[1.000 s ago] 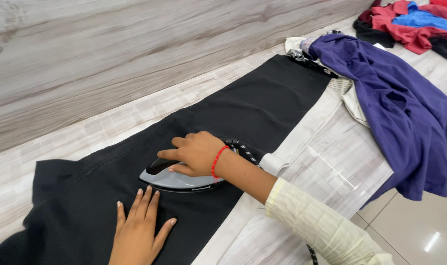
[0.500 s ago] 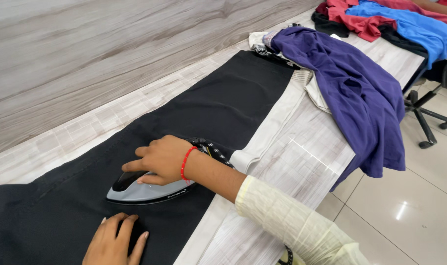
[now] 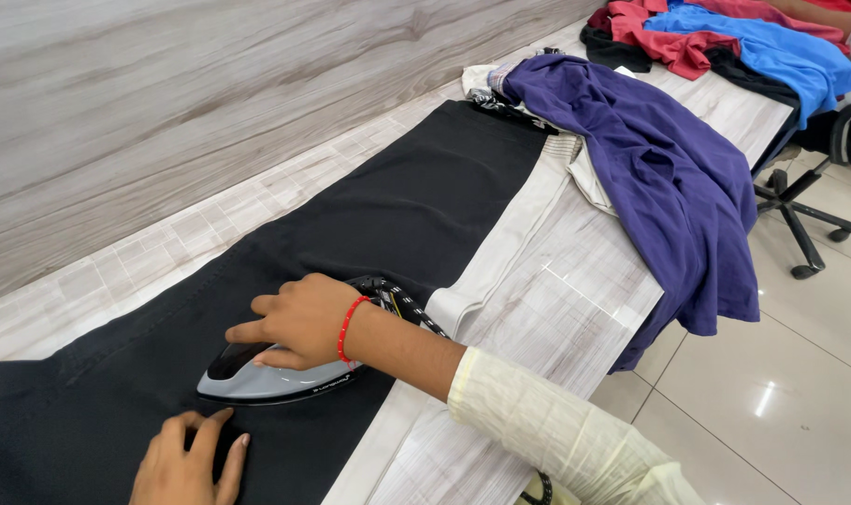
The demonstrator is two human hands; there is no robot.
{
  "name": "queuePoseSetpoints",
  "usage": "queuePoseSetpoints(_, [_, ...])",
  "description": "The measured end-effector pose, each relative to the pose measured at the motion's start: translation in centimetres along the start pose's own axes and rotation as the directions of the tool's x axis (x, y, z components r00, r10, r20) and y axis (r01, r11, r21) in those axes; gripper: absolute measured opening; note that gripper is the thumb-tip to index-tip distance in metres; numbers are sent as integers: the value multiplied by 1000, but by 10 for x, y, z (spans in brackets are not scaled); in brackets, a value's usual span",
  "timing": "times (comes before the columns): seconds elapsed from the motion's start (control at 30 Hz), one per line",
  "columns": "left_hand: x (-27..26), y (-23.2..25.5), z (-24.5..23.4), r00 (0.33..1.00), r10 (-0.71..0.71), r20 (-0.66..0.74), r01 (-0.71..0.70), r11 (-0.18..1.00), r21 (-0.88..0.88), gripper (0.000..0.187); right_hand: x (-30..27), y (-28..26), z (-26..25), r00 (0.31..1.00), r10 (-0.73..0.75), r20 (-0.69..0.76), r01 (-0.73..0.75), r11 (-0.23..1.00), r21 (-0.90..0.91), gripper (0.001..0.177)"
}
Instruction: The person irons a pair of black track pants on a table. They smooth the fabric, use an iron to press both legs and the waistband, flip the pants over, and continue ironing the other side before folding the garment.
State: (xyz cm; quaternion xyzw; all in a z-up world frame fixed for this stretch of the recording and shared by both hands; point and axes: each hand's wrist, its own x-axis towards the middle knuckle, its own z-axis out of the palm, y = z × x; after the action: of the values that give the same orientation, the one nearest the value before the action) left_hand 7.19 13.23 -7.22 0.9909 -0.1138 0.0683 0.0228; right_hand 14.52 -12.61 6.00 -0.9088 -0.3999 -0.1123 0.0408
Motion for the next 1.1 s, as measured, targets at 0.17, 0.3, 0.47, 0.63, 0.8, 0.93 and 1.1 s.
queuePoseSetpoints(0.17, [10, -4, 15, 977, 19, -211, -52, 987, -149, 53, 12, 1, 7, 991, 128, -41, -129, 991, -32, 44])
queuePoseSetpoints(0.3, [24, -5, 16, 980, -16, -197, -12, 990, -137, 58, 32, 10, 20, 974, 221, -46, -224, 973, -54, 42])
queuePoseSetpoints(0.47, [38, -1, 3, 990, -50, -133, 26, 983, -180, 66, 44, 20, 24, 947, 293, -136, -305, 949, -84, 39])
queuePoseSetpoints(0.63, [32, -1, -15, 977, 11, -214, -79, 947, -312, 65, 32, 19, 7, 988, 147, -36, -149, 988, -39, 43])
queuePoseSetpoints(0.8, [27, 6, -36, 988, -38, -148, -16, 938, -347, 49, 12, 16, -11, 1000, -13, -1, 13, 1000, 7, 45])
queuePoseSetpoints(0.93, [23, 16, -47, 992, -20, -128, -24, 942, -335, 54, 17, 15, -6, 994, 109, 23, -109, 994, -8, 47])
queuePoseSetpoints(1.1, [21, 20, -49, 988, 68, -136, -105, 951, -289, 66, 37, 13, 11, 948, 306, -86, -312, 948, -70, 41])
